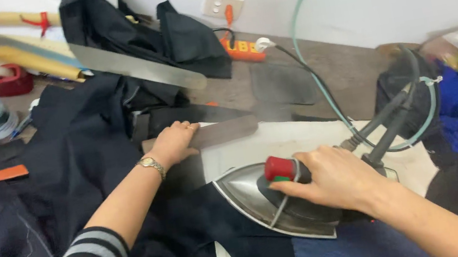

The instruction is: Ironing and pressing garment components using a steam iron and a wooden clapper

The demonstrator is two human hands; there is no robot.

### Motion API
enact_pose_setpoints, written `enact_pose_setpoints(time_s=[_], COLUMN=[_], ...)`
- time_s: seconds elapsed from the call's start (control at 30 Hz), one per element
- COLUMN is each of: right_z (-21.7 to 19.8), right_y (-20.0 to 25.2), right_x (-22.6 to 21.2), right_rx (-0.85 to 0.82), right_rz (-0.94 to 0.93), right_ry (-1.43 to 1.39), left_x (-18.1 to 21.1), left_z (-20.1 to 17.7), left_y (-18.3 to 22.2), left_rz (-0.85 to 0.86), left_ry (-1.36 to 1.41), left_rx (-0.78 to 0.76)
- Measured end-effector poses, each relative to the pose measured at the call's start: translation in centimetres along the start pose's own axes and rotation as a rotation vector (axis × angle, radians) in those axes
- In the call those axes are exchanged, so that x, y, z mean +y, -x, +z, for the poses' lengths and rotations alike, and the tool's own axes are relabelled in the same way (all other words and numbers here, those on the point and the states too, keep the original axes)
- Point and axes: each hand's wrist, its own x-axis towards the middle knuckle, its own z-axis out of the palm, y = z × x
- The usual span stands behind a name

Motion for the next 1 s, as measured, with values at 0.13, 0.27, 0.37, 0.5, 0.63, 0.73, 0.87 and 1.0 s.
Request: enact_pose_setpoints(time_s=[0.13,0.27,0.37,0.5,0.63,0.73,0.87,1.0], right_z=[1.2,2.0,2.8,3.8,4.4,7.2,4.4,3.0], right_y=[1.9,3.3,4.0,4.4,4.4,2.1,1.3,-1.9], right_x=[3.3,6.5,9.2,13.3,17.5,24.0,22.1,20.4], right_rx=[-0.037,-0.037,-0.032,-0.026,0.131,0.138,0.095,0.127], right_rz=[0.057,0.076,0.147,0.268,0.169,0.309,0.414,0.406], right_ry=[-0.021,-0.038,-0.072,-0.006,-0.32,-0.36,-0.437,-0.511], left_x=[-0.9,0.5,2.5,5.3,9.5,11.9,12.7,12.8], left_z=[0.2,-8.6,-14.8,-18.4,-18.9,-14.3,-15.8,-16.2], left_y=[-1.3,3.5,7.0,9.4,9.5,8.4,8.3,8.4], left_rz=[-0.052,0.02,0.162,0.396,0.666,0.546,0.506,0.425], left_ry=[0.106,0.185,0.323,0.256,0.157,0.142,0.172,0.199], left_rx=[-0.049,0.031,0.143,0.118,0.113,-0.187,-0.253,-0.312])
